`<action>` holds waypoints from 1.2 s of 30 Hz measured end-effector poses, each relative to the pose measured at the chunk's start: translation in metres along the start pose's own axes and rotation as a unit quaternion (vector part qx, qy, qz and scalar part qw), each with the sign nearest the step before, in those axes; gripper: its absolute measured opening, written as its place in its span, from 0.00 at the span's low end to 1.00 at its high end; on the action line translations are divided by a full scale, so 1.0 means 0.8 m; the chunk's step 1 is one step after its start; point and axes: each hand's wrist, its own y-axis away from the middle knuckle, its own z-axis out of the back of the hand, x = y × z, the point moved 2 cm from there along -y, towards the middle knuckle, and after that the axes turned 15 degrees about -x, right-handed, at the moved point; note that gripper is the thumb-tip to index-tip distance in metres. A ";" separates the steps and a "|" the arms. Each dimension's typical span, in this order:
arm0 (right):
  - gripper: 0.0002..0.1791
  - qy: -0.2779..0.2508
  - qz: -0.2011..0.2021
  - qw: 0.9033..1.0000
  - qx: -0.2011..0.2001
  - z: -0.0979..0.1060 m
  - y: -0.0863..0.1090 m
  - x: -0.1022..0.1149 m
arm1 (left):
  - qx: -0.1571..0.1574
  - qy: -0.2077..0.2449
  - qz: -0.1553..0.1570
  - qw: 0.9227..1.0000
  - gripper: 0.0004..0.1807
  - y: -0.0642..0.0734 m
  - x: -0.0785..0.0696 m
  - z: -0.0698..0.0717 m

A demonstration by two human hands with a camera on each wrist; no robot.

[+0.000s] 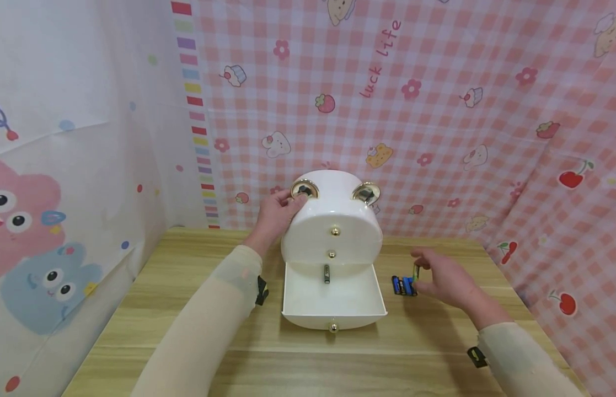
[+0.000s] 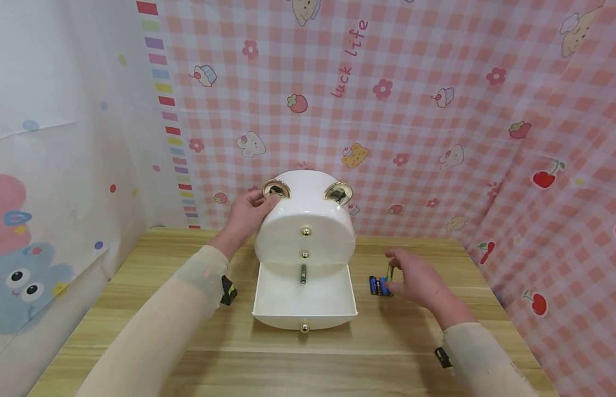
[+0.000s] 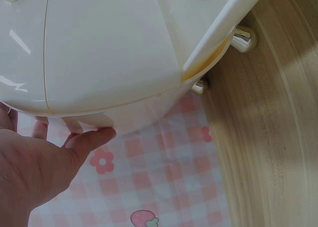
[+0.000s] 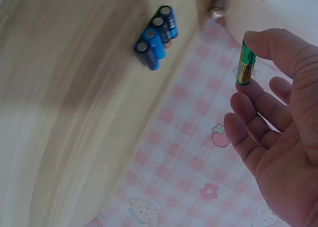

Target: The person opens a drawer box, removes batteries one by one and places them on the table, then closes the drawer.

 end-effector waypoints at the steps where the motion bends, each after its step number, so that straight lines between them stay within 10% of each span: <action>1: 0.39 0.004 0.004 1.000 0.003 -0.001 0.000 -0.002 | 0.001 0.001 0.002 1.000 0.25 0.000 0.000 0.000; 36: 0.44 0.061 -0.017 0.992 0.110 -0.050 -0.002 -0.058 | -0.003 -0.012 -0.007 1.000 0.26 0.002 -0.002 0.000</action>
